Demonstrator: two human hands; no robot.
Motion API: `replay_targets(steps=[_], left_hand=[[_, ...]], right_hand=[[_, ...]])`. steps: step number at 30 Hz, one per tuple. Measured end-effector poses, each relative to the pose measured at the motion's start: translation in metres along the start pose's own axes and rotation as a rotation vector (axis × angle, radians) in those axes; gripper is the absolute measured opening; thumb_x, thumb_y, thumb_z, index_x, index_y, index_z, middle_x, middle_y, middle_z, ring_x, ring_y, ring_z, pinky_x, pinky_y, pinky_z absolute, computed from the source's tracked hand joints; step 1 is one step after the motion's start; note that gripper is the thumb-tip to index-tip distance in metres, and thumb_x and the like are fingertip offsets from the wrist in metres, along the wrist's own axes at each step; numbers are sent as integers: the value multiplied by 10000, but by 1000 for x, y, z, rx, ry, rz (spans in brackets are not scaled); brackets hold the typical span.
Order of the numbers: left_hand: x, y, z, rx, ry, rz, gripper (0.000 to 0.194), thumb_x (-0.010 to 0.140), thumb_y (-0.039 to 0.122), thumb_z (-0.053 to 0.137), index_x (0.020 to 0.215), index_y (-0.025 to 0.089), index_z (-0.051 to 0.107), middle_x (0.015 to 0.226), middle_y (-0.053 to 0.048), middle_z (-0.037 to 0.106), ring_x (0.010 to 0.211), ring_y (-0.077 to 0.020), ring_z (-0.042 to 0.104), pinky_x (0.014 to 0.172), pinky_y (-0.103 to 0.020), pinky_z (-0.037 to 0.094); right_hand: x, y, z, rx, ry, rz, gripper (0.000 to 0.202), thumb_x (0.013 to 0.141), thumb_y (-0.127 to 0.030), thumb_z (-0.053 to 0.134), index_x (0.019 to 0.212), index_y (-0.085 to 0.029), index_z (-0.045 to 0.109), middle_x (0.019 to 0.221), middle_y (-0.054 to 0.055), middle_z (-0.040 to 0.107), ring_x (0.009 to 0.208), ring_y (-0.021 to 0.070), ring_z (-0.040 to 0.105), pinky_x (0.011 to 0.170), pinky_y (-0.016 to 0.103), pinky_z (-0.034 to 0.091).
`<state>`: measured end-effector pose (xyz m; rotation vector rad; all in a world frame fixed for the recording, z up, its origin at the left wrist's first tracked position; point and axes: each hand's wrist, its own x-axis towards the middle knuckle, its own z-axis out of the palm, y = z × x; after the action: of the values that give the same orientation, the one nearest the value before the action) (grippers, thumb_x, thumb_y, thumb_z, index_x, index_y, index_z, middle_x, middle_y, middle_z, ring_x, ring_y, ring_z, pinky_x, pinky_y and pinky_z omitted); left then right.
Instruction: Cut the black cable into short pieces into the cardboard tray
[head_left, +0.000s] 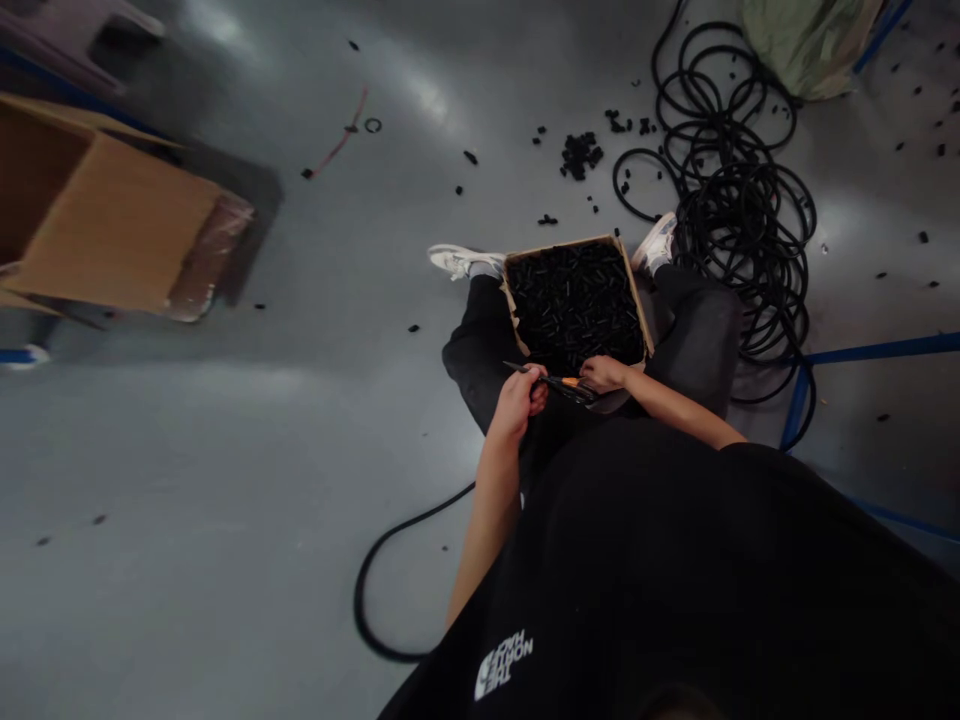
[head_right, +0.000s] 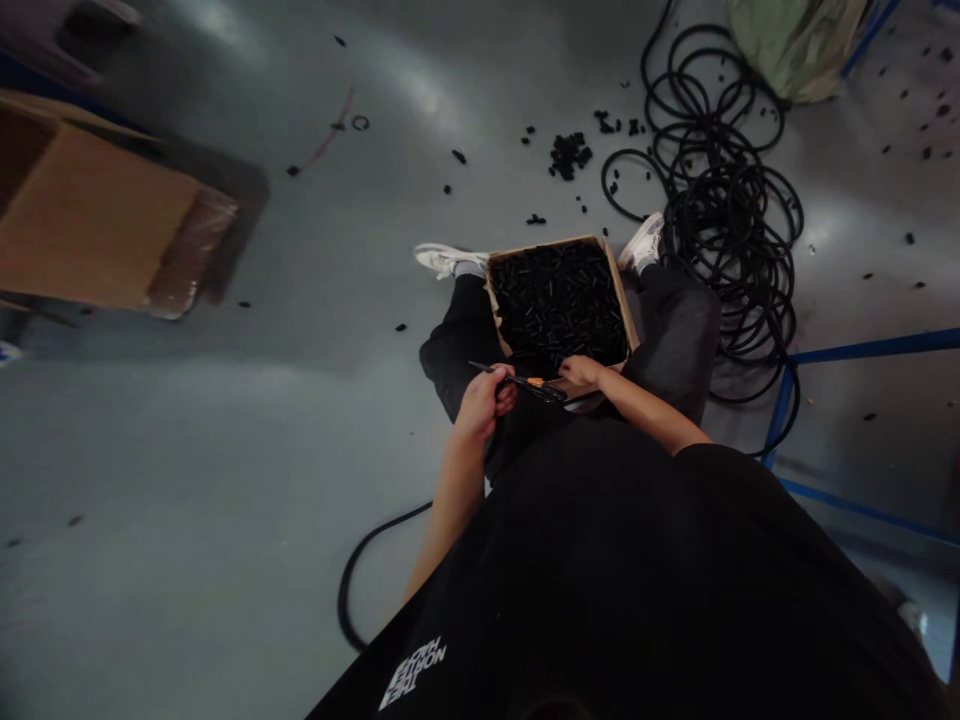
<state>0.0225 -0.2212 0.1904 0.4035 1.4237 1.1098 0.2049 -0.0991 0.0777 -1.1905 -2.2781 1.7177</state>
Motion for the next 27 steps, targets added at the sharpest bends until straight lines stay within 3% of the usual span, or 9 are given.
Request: replay_targets(steps=[2,4,8,11,16,18,20,23,27], left_hand=[[8,-1,5,52,-41,-19,310,871,467,771,911,213,598,538,121,407,399,-55,295,418,-162,194],[17,-3,12,107,-82,-34,288,893,447,762,899,209,599,547,116,416,408,-56,316,427,-165,211],[33,-10,35,194,-197,-50,288,935,438,769,880,199,618,546,95,441,442,-68,355,453,-183,249],[42,-17,54,238,-254,-38,307,964,436,791,880,197,617,557,81,465,477,-81,384,483,-195,283],[55,-32,63,220,-137,-29,145,1052,267,644,1164,177,623,742,38,621,575,-119,519,553,-221,385],[56,-38,58,273,-91,-17,282,1041,148,550,1318,140,602,870,-13,700,682,-143,623,650,-244,482],[54,-45,52,388,-89,44,408,1013,93,549,1419,113,581,1021,-83,766,861,-182,728,817,-292,566],[44,-51,49,628,-147,175,525,1025,119,612,1546,117,544,1253,-183,806,1108,-272,787,1020,-395,585],[31,-47,58,918,-215,221,595,1074,150,607,1651,97,470,1342,-268,809,1154,-336,805,1019,-433,588]], right_hand=[[-11,-5,-9,183,-17,48,123,1071,-200,653,961,-175,700,850,40,736,827,162,697,859,306,604],[-33,-9,-17,486,-82,83,135,1072,-279,696,1145,-171,730,970,39,784,887,159,730,865,291,625],[-87,-10,-21,841,-162,99,547,928,-391,895,1396,-200,685,1118,62,826,970,193,785,885,317,652],[-104,-10,-16,936,-125,146,734,858,-384,956,1475,-221,594,1080,46,819,945,203,802,897,343,664],[-87,-4,-14,851,111,237,690,799,-449,1017,1285,-255,567,819,-95,631,603,109,607,585,252,533],[-78,-3,-15,852,164,242,727,780,-533,1028,1256,-273,543,822,-105,599,578,99,575,541,248,505],[-71,-5,-17,858,195,231,758,772,-576,1028,1270,-289,533,878,-85,633,639,110,620,586,254,549],[-63,-10,-17,806,207,249,747,773,-569,1029,1271,-296,543,945,-42,688,772,150,683,705,295,621],[-59,-12,-15,646,206,283,649,805,-523,977,1241,-288,558,937,-29,695,836,170,686,769,312,613]])
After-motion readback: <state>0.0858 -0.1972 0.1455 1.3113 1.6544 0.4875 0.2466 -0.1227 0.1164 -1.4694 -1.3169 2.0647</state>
